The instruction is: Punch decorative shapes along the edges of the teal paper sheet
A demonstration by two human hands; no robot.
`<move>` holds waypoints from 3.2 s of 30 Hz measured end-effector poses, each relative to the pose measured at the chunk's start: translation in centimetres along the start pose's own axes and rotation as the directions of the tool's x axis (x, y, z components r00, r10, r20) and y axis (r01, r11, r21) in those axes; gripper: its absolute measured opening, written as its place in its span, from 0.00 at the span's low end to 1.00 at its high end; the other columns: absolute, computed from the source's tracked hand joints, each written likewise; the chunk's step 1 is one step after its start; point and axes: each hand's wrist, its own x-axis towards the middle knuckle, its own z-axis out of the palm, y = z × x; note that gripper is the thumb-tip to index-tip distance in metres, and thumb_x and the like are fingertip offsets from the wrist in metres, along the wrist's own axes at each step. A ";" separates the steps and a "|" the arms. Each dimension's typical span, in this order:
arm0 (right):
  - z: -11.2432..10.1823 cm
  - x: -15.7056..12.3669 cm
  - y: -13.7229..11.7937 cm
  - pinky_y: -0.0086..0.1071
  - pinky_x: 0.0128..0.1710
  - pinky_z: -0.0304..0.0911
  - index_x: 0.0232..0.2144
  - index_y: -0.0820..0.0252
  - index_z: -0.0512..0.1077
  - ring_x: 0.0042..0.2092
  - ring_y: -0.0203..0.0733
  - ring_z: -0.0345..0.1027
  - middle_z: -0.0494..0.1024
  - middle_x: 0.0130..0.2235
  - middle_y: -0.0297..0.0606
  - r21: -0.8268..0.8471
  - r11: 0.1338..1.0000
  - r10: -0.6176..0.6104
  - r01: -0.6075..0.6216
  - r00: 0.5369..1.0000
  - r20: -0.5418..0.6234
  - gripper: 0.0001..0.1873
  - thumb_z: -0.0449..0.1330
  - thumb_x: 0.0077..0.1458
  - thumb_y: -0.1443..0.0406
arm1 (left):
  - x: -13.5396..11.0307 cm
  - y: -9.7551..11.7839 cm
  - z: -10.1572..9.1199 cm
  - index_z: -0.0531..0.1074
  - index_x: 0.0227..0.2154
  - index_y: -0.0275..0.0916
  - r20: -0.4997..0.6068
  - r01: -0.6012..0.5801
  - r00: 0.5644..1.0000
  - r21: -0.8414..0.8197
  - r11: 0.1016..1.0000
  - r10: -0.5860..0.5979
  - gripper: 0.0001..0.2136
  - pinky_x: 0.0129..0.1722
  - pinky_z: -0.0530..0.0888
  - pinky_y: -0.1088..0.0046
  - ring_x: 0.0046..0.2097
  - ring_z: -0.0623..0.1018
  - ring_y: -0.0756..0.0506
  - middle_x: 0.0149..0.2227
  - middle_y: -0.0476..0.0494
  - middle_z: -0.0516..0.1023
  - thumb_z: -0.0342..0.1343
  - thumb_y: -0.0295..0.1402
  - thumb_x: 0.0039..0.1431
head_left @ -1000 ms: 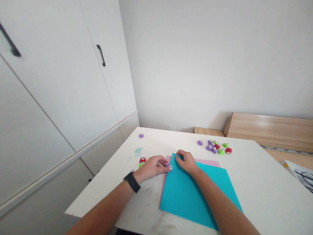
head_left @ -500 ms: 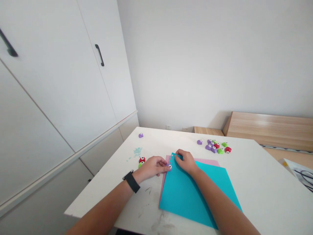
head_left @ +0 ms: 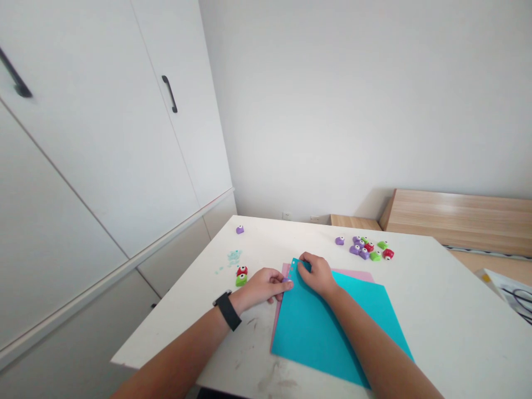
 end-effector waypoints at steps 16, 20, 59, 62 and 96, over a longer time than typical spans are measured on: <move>0.0 0.0 0.1 0.29 0.37 0.60 0.32 0.57 0.71 0.34 0.41 0.72 0.78 0.31 0.36 -0.015 1.000 -0.024 0.023 1.000 -0.014 0.07 0.53 0.58 0.64 | 0.1 -0.2 0.1 0.75 0.38 0.34 -0.002 0.003 1.000 -0.082 0.997 -0.003 0.25 0.19 0.56 0.78 0.24 0.72 0.50 0.24 0.48 0.76 0.63 0.53 0.50; -0.1 -0.1 0.0 0.29 0.36 0.60 0.32 0.57 0.71 0.34 0.41 0.71 0.78 0.31 0.36 -0.009 0.999 -0.031 0.031 0.999 -0.021 0.07 0.53 0.58 0.64 | 0.1 -0.2 0.1 0.75 0.38 0.34 0.000 0.009 1.000 -0.123 0.992 -0.009 0.24 0.20 0.54 0.77 0.25 0.71 0.51 0.24 0.48 0.75 0.64 0.52 0.49; -0.2 0.0 -0.1 0.29 0.37 0.60 0.32 0.56 0.71 0.34 0.41 0.71 0.78 0.31 0.36 0.032 0.999 -0.016 0.017 1.000 -0.024 0.07 0.53 0.58 0.64 | 0.4 -0.6 0.5 0.75 0.39 0.33 -0.032 -0.069 0.997 -0.185 0.980 0.064 0.21 0.24 0.62 0.76 0.27 0.69 0.52 0.28 0.50 0.72 0.65 0.46 0.51; -0.2 0.0 -0.1 0.29 0.36 0.60 0.31 0.57 0.71 0.34 0.41 0.71 0.78 0.31 0.36 0.034 0.999 -0.018 0.019 0.999 -0.030 0.07 0.53 0.58 0.65 | 0.4 -0.4 0.7 0.75 0.37 0.33 -0.055 -0.079 0.996 -0.182 0.980 0.070 0.21 0.25 0.62 0.76 0.27 0.69 0.51 0.28 0.50 0.72 0.66 0.46 0.50; 0.1 0.1 0.7 0.28 0.36 0.59 0.32 0.56 0.72 0.34 0.40 0.72 0.78 0.31 0.35 -0.019 1.000 0.011 -0.010 1.000 0.024 0.07 0.53 0.58 0.64 | 0.7 -0.9 0.2 0.75 0.45 0.35 -0.094 -0.099 0.992 -0.104 0.990 0.089 0.23 0.20 0.59 0.77 0.21 0.66 0.53 0.30 0.45 0.78 0.61 0.50 0.55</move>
